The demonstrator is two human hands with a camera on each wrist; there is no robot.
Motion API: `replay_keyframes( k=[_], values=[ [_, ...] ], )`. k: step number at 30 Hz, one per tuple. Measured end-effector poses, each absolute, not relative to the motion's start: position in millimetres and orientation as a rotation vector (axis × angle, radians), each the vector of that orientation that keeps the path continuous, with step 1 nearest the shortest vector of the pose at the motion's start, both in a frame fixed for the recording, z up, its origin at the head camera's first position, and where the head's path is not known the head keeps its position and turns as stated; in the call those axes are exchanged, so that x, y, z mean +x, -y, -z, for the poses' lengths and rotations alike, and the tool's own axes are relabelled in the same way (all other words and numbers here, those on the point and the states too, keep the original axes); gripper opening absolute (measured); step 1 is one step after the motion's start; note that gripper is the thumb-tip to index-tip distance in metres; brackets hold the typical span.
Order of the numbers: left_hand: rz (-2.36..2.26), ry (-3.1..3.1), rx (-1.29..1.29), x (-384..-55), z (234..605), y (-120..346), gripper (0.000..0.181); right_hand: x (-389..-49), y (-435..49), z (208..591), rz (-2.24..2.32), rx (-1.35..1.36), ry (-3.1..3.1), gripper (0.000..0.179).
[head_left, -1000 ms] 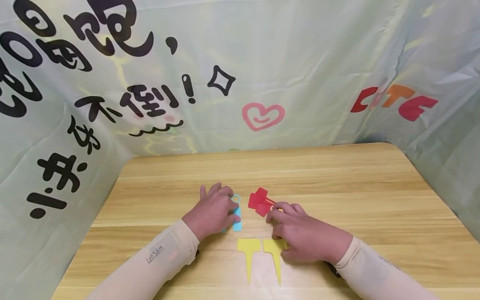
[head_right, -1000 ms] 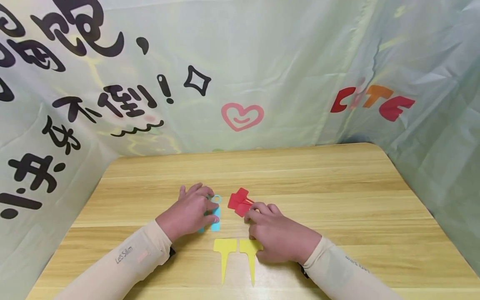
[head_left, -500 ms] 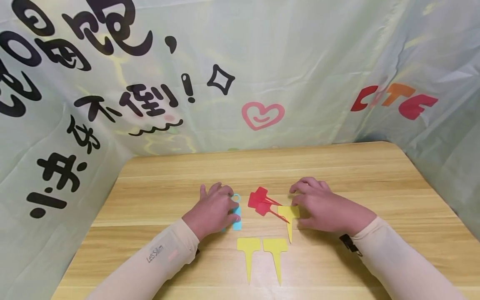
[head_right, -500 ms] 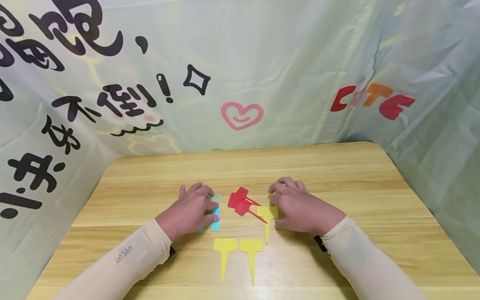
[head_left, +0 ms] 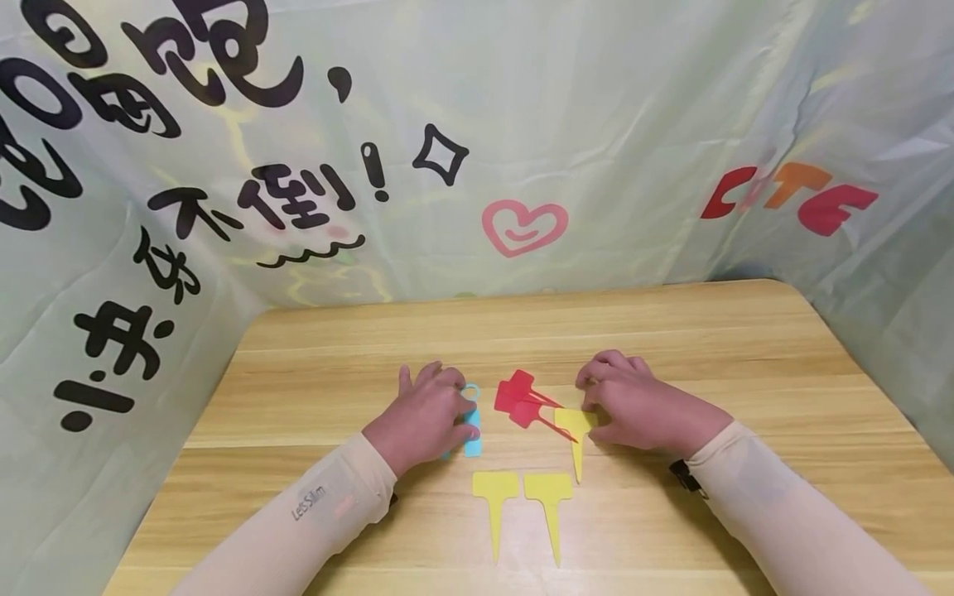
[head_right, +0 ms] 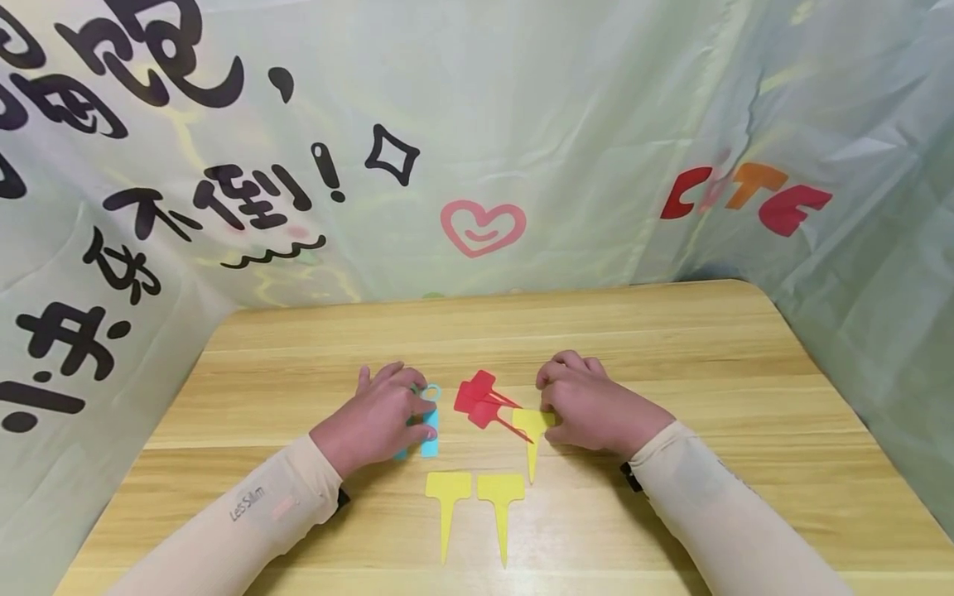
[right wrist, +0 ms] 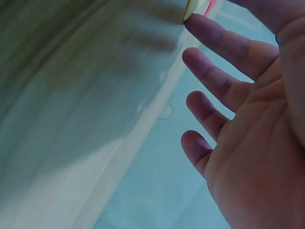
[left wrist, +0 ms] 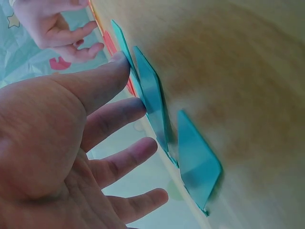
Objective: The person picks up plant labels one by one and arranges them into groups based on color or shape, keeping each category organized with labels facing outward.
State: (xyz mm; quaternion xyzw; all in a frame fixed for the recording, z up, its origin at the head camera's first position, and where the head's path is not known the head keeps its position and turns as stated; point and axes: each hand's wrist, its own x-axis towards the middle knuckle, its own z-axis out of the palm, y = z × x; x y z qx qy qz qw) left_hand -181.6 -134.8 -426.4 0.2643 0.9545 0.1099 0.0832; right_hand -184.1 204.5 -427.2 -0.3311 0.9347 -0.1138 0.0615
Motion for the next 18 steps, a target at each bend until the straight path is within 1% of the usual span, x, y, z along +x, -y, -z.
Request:
replay_keyframes(
  k=[6, 12, 18],
  values=[
    [-0.322, -2.853, 0.792, -181.5, 427.2, 134.8, 0.027, -184.1, -203.3, 425.2, 0.332, -1.004, -2.822, 0.018],
    [-0.337, -2.857, 0.799, -182.4, 427.6, 134.0, 0.026, -186.3, -210.0, 421.8, 0.290, -0.996, -2.843, 0.016],
    [-0.331, -2.852, 0.800, -182.6, 426.9, 134.8, 0.025, -185.0, -221.2, 415.7, 0.248, -0.949, -2.896, 0.022]
  ],
)
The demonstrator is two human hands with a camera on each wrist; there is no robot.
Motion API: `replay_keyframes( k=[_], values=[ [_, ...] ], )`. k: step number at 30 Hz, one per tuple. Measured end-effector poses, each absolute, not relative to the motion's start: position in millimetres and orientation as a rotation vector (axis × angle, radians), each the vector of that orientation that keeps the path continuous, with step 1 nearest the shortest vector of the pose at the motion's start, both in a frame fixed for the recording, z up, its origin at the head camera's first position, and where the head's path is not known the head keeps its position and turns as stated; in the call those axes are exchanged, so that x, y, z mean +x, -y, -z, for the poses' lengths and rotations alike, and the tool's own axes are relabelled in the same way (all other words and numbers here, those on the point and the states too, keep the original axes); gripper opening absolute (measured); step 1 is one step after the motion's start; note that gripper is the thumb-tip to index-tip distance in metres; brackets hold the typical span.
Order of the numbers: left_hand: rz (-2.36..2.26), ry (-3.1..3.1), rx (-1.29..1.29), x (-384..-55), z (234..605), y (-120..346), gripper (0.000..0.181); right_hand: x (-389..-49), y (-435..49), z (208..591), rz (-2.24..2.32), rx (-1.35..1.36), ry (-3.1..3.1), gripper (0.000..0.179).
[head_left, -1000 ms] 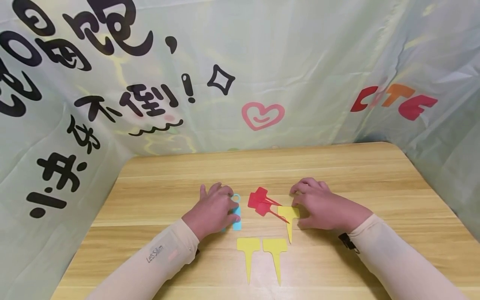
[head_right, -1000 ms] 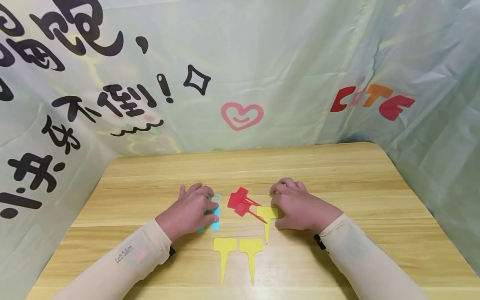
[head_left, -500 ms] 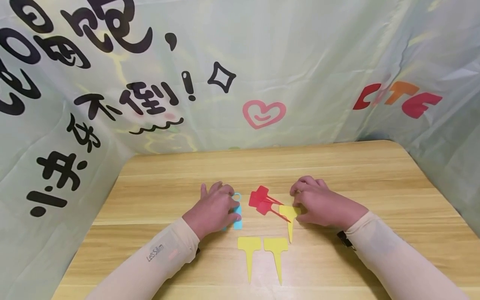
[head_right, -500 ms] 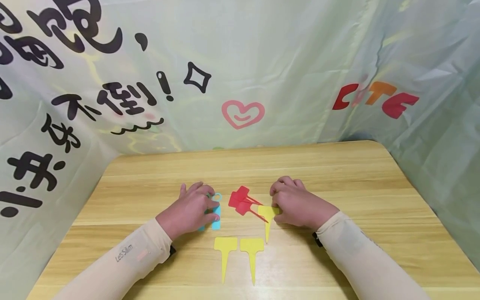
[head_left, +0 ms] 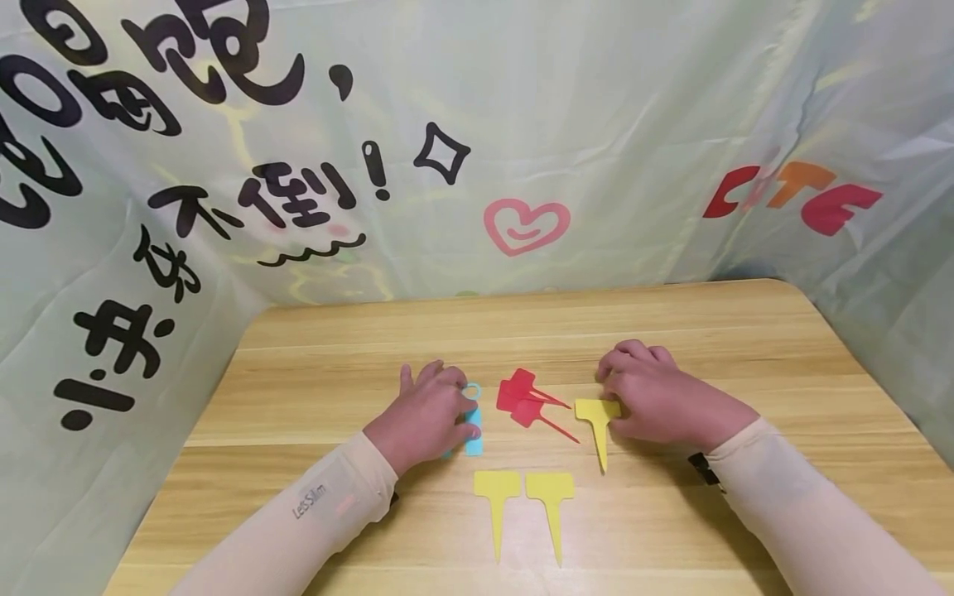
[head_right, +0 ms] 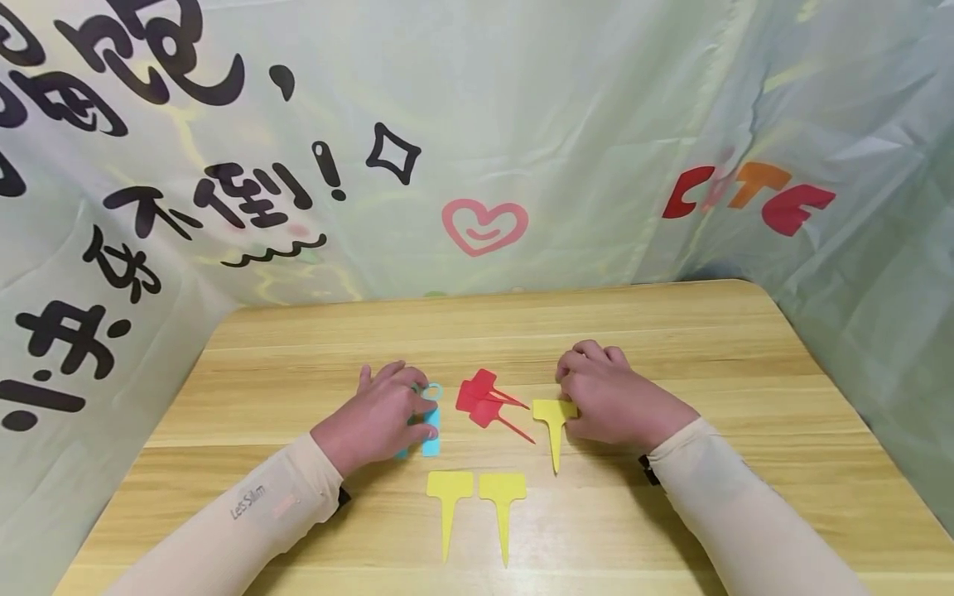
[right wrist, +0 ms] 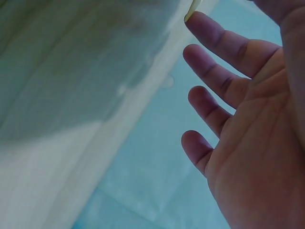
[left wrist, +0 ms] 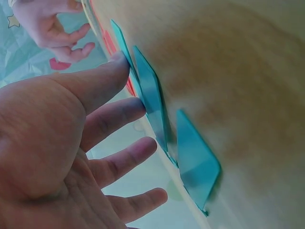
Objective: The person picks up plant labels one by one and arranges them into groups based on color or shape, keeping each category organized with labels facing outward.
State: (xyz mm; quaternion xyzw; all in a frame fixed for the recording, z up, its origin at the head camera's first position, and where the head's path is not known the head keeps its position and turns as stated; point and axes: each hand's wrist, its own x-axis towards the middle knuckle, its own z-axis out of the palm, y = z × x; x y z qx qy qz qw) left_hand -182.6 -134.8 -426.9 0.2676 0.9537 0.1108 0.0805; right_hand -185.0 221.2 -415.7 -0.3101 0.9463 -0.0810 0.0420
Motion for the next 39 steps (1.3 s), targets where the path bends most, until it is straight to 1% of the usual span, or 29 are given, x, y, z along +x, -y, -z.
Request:
replay_keyframes(
  k=[8, 16, 24, 30, 39],
  values=[
    [-0.330, -2.844, 0.785, -183.1, 425.8, 135.6, 0.023, -167.8, -224.1, 408.1, 0.259, -1.032, -2.904, 0.032],
    [-0.337, -2.843, 0.779, -182.7, 427.0, 134.9, 0.021, -143.9, -219.0, 410.3, 0.251, -1.131, -2.861, 0.036],
    [-0.325, -2.854, 0.788, -182.7, 427.2, 134.2, 0.023, -124.1, -219.1, 416.5, 0.283, -1.221, -2.854, 0.024],
    [-0.316, -2.862, 0.777, -182.4, 425.9, 133.7, 0.026, -119.0, -221.1, 422.0, 0.305, -1.231, -2.853, 0.022],
    [-0.316, -2.857, 0.787, -181.9, 425.0, 132.8, 0.026, -115.4, -222.8, 425.5, 0.308, -1.240, -2.861, 0.022]
  ],
)
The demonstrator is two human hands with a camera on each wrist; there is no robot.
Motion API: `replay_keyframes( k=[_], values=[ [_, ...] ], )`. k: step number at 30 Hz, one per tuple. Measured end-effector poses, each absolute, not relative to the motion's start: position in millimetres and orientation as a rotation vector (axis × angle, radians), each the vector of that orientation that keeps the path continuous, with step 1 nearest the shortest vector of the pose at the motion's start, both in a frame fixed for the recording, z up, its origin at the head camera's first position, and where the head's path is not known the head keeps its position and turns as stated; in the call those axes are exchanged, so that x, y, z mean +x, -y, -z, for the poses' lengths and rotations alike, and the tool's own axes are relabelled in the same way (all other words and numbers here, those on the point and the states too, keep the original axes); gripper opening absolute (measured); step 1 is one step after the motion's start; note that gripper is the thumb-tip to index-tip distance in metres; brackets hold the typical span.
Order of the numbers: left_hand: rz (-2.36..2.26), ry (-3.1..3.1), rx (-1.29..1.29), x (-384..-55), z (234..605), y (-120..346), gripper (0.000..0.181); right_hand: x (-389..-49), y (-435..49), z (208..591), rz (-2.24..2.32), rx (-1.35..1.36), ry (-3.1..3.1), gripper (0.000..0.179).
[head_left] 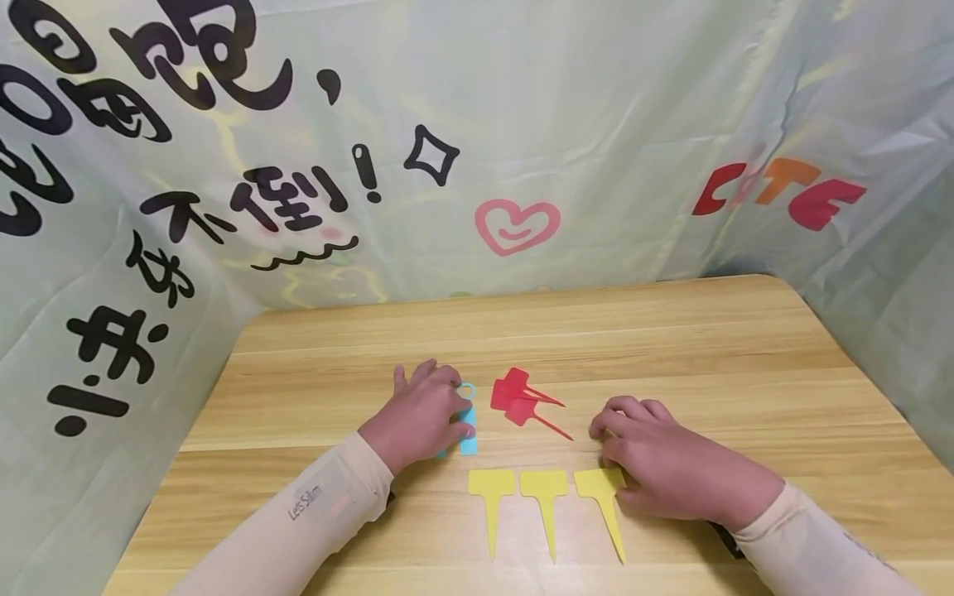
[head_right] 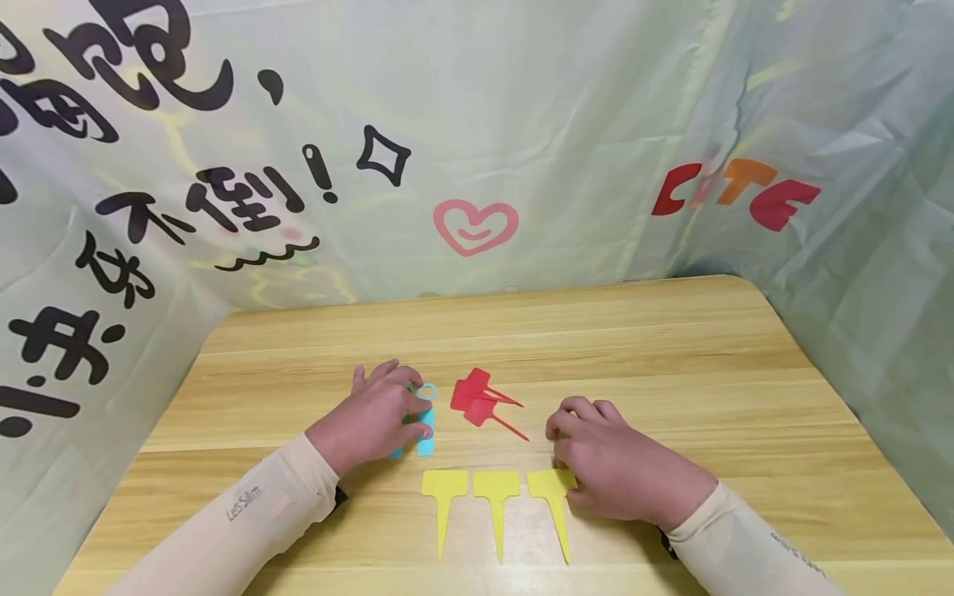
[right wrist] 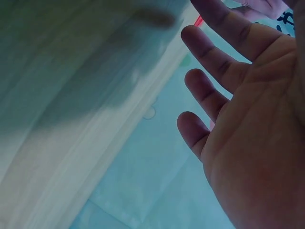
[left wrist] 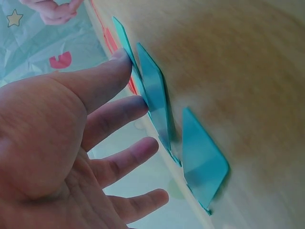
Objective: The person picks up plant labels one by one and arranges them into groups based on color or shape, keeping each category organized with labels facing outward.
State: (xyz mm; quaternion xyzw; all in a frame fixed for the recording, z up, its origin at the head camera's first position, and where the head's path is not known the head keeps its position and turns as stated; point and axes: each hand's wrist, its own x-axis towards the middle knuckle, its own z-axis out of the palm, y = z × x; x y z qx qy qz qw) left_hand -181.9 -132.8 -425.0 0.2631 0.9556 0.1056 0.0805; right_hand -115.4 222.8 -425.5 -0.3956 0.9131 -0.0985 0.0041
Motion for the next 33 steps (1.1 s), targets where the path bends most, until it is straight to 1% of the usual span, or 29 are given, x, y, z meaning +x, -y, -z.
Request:
replay_keyframes(
  k=[7, 15, 21, 28, 33],
  values=[
    [-0.304, -2.857, 0.782, -181.9, 425.4, 133.8, 0.028, -115.7, -222.2, 425.0, 0.317, -1.228, -2.850, 0.021],
    [-0.326, -2.852, 0.774, -182.1, 425.2, 133.1, 0.025, -124.4, -218.4, 424.8, 0.335, -1.291, -2.878, 0.020],
    [-0.336, -2.854, 0.776, -182.2, 425.0, 132.5, 0.021, -139.0, -205.6, 424.5, 0.368, -1.330, -2.945, 0.019],
    [-0.333, -2.855, 0.782, -182.5, 425.7, 133.0, 0.019, -159.5, -179.2, 424.5, 0.369, -1.225, -3.045, 0.007],
    [-0.327, -2.855, 0.785, -182.5, 425.7, 133.4, 0.020, -174.9, -161.1, 430.1, 0.377, -1.191, -3.057, 0.011]
  ],
)
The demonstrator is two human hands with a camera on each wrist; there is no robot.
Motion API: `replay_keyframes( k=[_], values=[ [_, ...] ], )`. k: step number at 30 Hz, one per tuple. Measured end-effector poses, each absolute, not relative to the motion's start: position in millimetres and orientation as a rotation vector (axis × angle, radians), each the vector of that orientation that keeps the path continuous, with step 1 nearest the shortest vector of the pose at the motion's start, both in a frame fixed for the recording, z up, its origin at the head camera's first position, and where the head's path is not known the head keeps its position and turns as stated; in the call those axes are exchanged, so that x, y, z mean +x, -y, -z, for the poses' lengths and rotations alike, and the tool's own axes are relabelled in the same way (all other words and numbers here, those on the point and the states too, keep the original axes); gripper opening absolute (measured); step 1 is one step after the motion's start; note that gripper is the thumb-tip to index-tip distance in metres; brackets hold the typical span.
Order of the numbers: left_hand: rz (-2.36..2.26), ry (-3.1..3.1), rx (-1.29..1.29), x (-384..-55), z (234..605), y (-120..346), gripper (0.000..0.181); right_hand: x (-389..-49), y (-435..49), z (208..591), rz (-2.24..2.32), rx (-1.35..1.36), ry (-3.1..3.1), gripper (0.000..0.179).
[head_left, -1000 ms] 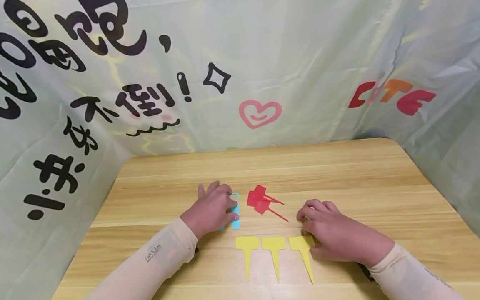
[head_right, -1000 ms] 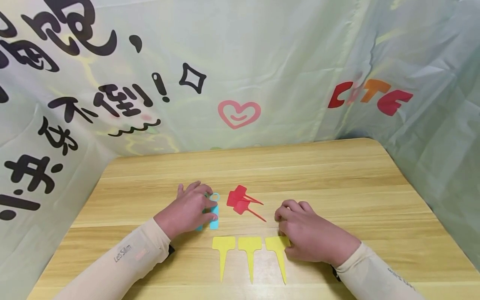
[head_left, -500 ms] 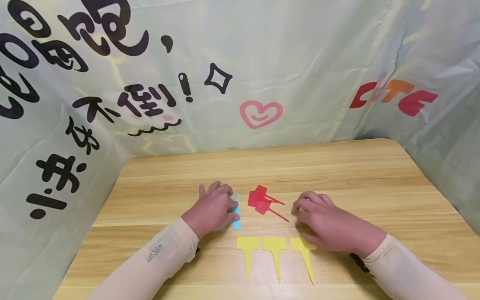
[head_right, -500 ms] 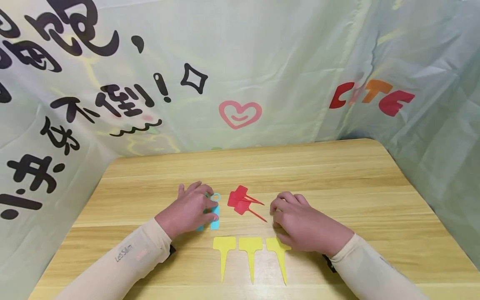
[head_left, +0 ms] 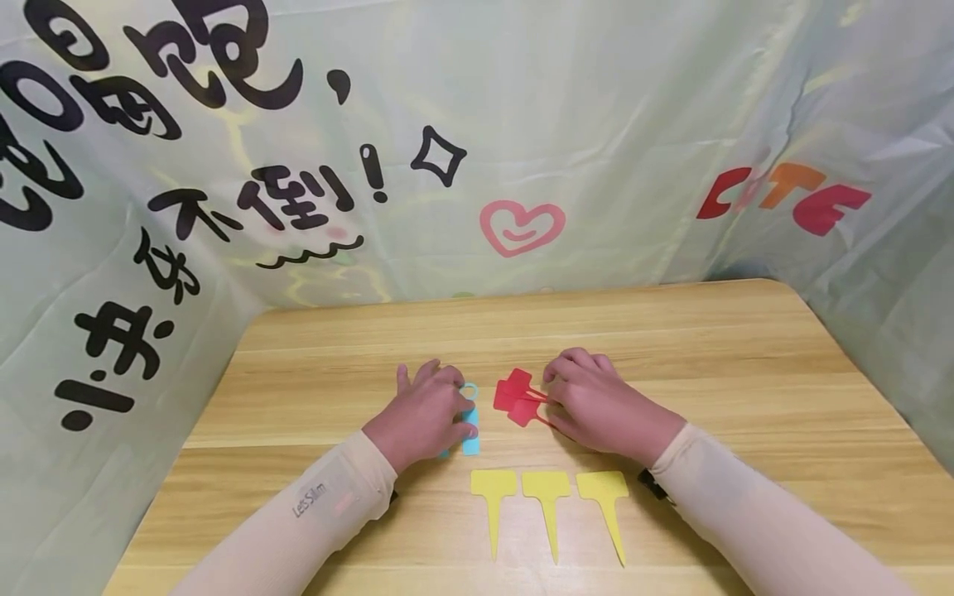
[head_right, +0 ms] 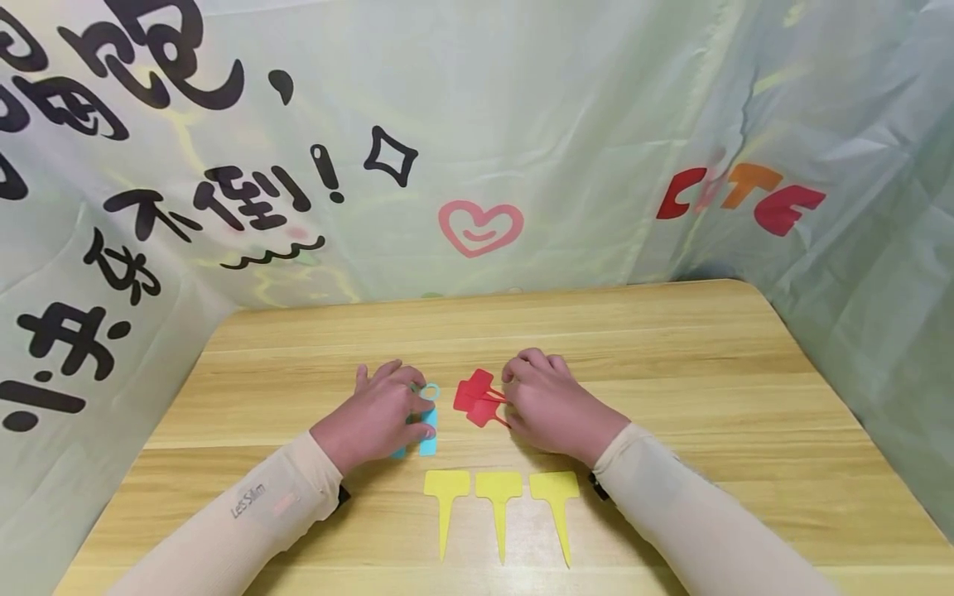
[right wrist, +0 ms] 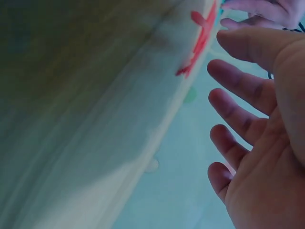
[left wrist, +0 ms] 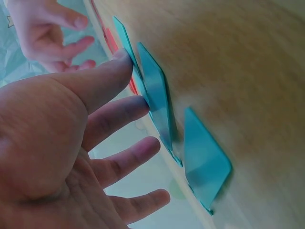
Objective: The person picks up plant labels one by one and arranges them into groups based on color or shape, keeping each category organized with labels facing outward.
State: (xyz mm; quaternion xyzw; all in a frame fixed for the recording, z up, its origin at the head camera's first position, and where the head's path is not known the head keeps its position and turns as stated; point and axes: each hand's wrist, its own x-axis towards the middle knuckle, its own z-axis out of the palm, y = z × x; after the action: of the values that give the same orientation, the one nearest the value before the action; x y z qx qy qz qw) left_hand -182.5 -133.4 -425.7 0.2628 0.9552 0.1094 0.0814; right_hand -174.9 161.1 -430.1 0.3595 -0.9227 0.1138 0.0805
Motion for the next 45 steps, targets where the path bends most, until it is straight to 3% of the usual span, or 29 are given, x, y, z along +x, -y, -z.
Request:
replay_keyframes(
  k=[8, 18, 34, 45],
  values=[
    [-0.318, -2.847, 0.787, -183.2, 426.5, 133.3, 0.020, -192.8, -145.8, 433.3, -0.317, 1.059, 2.811, 0.028],
    [-0.330, -2.849, 0.771, -182.8, 425.7, 133.7, 0.019, -197.9, -136.2, 431.8, -0.200, 1.093, 2.818, 0.013],
    [-0.332, -2.841, 0.778, -183.1, 424.0, 133.0, 0.019, -197.5, -136.7, 430.2, -0.286, 1.045, 2.861, 0.034],
    [-0.330, -2.840, 0.764, -183.4, 423.2, 132.0, 0.019, -192.7, -141.9, 421.7, -0.432, 1.046, 2.906, 0.028]
  ],
)
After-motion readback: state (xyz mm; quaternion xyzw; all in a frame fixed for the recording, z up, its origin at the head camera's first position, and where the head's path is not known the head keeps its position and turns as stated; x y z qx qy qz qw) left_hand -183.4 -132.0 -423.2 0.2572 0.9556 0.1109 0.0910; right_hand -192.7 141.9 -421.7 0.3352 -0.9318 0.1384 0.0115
